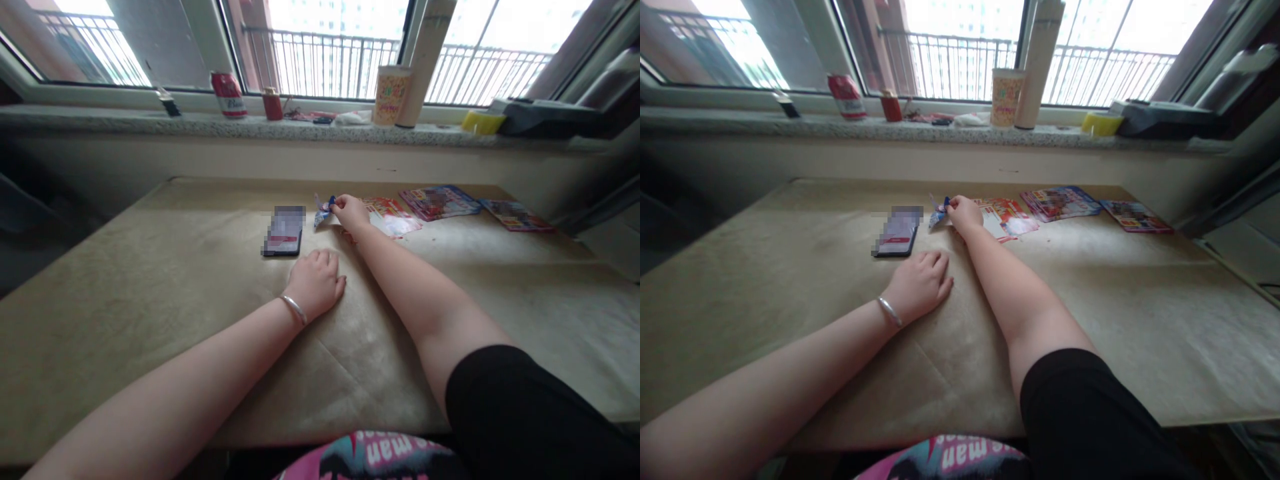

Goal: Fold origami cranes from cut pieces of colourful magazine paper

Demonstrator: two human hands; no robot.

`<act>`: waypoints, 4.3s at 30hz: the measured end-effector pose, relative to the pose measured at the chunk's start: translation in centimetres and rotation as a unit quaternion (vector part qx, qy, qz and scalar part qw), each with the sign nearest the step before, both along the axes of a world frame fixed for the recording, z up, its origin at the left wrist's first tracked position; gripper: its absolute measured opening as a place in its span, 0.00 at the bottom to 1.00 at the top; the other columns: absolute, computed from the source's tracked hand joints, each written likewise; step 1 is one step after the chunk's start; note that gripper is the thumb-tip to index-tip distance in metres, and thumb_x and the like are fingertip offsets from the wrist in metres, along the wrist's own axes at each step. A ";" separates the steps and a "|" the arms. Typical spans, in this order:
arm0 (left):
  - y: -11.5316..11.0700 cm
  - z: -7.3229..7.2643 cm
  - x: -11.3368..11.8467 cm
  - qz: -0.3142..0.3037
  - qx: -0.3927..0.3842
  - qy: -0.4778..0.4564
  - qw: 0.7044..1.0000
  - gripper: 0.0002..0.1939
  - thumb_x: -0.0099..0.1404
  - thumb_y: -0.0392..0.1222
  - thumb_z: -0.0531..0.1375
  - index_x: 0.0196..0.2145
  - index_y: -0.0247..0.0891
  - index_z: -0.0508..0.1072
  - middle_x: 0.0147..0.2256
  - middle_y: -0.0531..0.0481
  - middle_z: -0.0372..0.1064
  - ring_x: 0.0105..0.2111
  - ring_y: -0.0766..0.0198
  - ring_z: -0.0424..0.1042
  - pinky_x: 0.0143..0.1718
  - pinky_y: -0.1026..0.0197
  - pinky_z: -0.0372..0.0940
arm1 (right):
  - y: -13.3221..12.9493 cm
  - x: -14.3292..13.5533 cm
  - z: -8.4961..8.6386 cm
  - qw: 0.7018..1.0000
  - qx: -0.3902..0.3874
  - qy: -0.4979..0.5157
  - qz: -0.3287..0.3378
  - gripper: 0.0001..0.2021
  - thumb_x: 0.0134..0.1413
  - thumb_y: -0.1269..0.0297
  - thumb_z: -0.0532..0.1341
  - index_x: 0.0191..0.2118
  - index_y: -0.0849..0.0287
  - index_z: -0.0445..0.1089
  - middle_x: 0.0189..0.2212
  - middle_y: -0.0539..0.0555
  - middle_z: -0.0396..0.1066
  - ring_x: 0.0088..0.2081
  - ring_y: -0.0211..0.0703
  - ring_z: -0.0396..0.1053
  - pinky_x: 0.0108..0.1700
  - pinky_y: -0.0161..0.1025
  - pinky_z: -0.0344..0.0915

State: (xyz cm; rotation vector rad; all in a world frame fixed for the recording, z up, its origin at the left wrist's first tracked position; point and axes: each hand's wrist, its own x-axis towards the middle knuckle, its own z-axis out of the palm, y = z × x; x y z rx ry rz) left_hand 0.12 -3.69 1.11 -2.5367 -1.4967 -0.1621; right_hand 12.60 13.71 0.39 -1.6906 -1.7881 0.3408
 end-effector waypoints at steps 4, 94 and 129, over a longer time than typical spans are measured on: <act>0.0 0.0 0.1 0.003 -0.007 -0.004 1.000 0.21 0.68 0.48 0.52 0.50 0.29 0.69 0.49 0.35 0.68 0.49 0.48 0.68 0.45 0.51 0.66 | -0.2 -0.8 -0.1 0.997 -0.017 -0.071 -0.015 0.12 0.58 0.58 0.57 0.43 0.51 0.75 0.43 0.54 0.77 0.45 0.47 0.72 0.46 0.41 0.65; 2.0 -1.0 -0.7 -0.155 -0.123 -0.018 0.980 0.34 0.70 0.56 0.48 0.68 0.39 0.47 0.70 0.47 0.38 0.68 0.51 0.41 0.67 0.52 0.40 | -14.0 11.5 -1.1 0.943 0.064 -0.297 0.132 0.23 0.61 0.52 0.54 0.57 0.57 0.71 0.63 0.57 0.60 0.67 0.63 0.46 0.67 0.57 0.47; 1.8 -0.7 -0.9 -0.142 -0.017 -0.061 0.988 0.22 0.71 0.51 0.49 0.55 0.40 0.69 0.51 0.42 0.66 0.51 0.54 0.66 0.55 0.51 0.61 | -12.3 13.5 -1.5 0.958 -0.004 -0.284 0.032 0.27 0.65 0.55 0.47 0.63 0.64 0.60 0.64 0.60 0.59 0.66 0.59 0.51 0.66 0.55 0.49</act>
